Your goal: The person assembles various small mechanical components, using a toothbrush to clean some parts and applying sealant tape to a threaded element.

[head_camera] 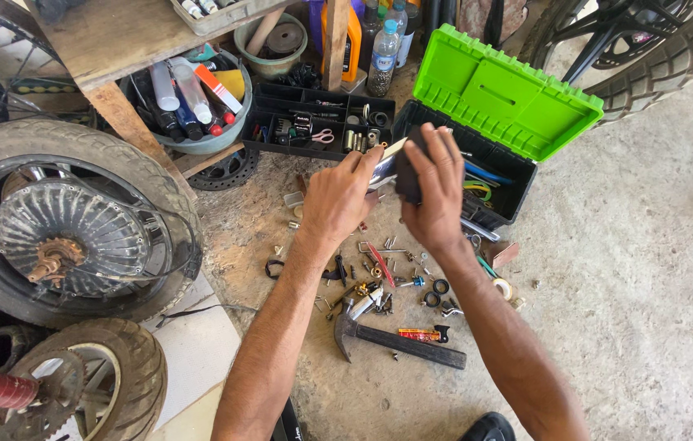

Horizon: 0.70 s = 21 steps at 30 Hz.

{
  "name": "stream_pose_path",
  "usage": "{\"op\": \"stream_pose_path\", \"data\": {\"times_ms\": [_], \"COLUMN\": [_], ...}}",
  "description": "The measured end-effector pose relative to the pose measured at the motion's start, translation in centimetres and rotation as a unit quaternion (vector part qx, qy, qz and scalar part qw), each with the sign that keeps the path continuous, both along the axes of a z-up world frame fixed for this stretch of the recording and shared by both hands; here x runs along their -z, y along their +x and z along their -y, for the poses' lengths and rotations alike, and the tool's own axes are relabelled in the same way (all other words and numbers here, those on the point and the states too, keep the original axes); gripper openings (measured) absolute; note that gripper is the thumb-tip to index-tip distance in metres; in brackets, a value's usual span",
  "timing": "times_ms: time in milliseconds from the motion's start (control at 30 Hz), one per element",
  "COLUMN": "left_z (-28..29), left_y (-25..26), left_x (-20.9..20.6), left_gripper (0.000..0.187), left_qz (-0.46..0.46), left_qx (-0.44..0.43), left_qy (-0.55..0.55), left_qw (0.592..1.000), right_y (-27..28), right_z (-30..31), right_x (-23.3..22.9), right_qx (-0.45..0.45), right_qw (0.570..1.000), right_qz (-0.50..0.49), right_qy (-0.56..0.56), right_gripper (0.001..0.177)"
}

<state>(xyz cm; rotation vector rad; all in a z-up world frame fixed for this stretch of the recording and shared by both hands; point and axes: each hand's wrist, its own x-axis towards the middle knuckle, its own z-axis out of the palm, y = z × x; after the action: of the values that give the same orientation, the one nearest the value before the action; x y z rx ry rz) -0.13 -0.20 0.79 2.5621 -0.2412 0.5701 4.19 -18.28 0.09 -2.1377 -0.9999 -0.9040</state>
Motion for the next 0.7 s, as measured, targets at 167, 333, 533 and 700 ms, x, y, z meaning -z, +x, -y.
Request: {"op": "stream_pose_path", "data": {"times_ms": [167, 333, 533, 700], "left_z": [0.0, -0.5, -0.5, -0.3], "left_y": [0.0, -0.3, 0.3, 0.2], "left_x": [-0.1, -0.2, 1.2, 0.9], "left_gripper": [0.070, 0.072, 0.073, 0.072], "left_qz": [0.054, 0.034, 0.023, 0.003], "left_qx": [-0.009, 0.015, 0.007, 0.008], "left_qy": [-0.005, -0.029, -0.009, -0.019], "left_qw": [0.998, 0.999, 1.000, 1.000], "right_y": [-1.7, -0.2, 3.7, 2.5], "right_z": [-1.5, 0.1, 2.3, 1.9], "right_x": [0.3, -1.0, -1.1, -0.8], "right_qx": [-0.035, -0.068, -0.056, -0.041], "right_qw": [0.999, 0.996, 0.997, 0.998], "right_qz": [0.015, 0.006, -0.050, -0.039], "right_qy": [-0.033, -0.059, -0.016, -0.010], "right_gripper": [0.073, 0.073, 0.073, 0.073]}}
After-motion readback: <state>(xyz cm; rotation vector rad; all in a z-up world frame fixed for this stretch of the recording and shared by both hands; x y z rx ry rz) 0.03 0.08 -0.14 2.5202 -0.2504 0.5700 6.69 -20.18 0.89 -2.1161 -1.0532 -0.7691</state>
